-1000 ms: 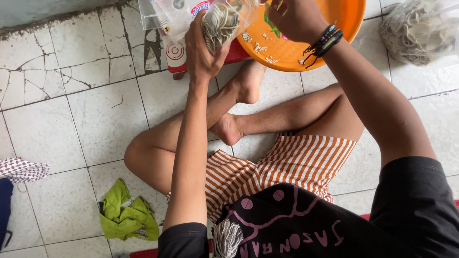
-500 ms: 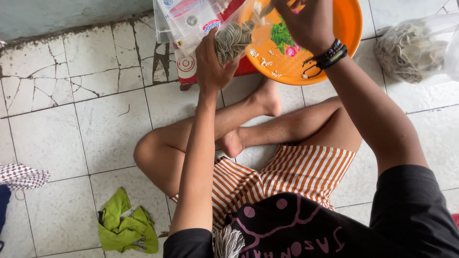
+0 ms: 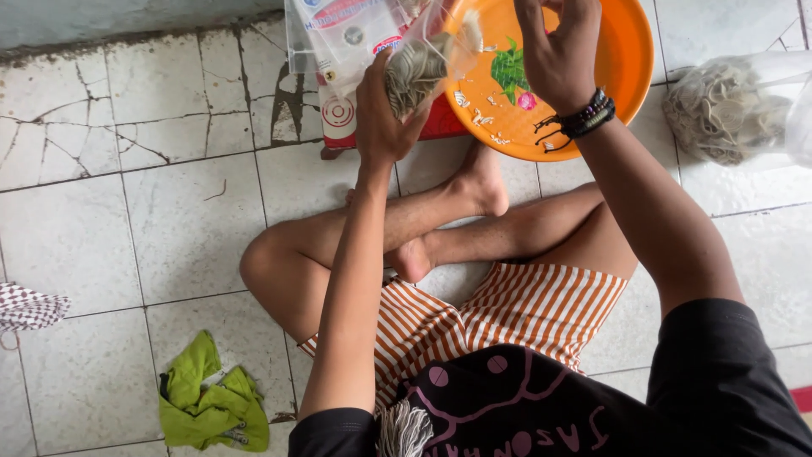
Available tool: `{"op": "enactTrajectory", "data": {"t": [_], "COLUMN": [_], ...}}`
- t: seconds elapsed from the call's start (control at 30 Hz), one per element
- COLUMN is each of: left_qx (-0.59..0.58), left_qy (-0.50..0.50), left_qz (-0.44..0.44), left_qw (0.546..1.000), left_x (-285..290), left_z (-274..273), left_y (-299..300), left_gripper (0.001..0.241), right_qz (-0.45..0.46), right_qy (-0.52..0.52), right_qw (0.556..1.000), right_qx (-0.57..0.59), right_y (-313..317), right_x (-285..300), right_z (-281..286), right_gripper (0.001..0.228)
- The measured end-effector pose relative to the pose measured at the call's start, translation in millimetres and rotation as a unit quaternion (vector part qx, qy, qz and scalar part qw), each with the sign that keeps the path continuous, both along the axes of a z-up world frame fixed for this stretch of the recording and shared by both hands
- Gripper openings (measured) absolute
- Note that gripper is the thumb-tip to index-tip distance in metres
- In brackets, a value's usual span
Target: Packing small dried snacks from an orange tray into plastic bags while sitting on the floor.
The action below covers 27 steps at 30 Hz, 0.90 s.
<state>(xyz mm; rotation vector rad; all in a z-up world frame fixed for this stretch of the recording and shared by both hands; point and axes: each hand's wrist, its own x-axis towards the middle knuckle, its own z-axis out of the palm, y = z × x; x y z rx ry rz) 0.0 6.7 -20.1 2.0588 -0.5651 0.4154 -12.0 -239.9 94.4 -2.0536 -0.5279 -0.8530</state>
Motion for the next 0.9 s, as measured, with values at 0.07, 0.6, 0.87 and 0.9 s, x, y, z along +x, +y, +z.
{"op": "enactTrajectory", "data": {"t": [0.07,0.6,0.87,0.9], "left_qx": [-0.005,-0.016,-0.008,-0.005], "left_qy": [0.007,0.004,0.007,0.011], "left_qz": [-0.003,-0.018,-0.017,-0.017], "left_qw": [1.0,1.0,1.0,1.0], "left_x": [-4,2,3,3], "left_z": [-1,-1,-4,-5], "left_y": [-2,-1,-1,-1], "left_gripper": [0.082,0.079,0.081,0.08], "right_qz": [-0.02,-0.108,-0.133,-0.136], "right_qy": [0.018,0.141,0.128,0.144], "right_qw": [0.999,0.952,0.929,0.924], "right_qx": [0.031,-0.248,-0.322,-0.328], "right_y": [-8,-18,-10,-10], "right_x": [0,26,45,47], "right_z": [-23,-117,-130,-134], "right_gripper": [0.013,0.049,0.039,0.021]}}
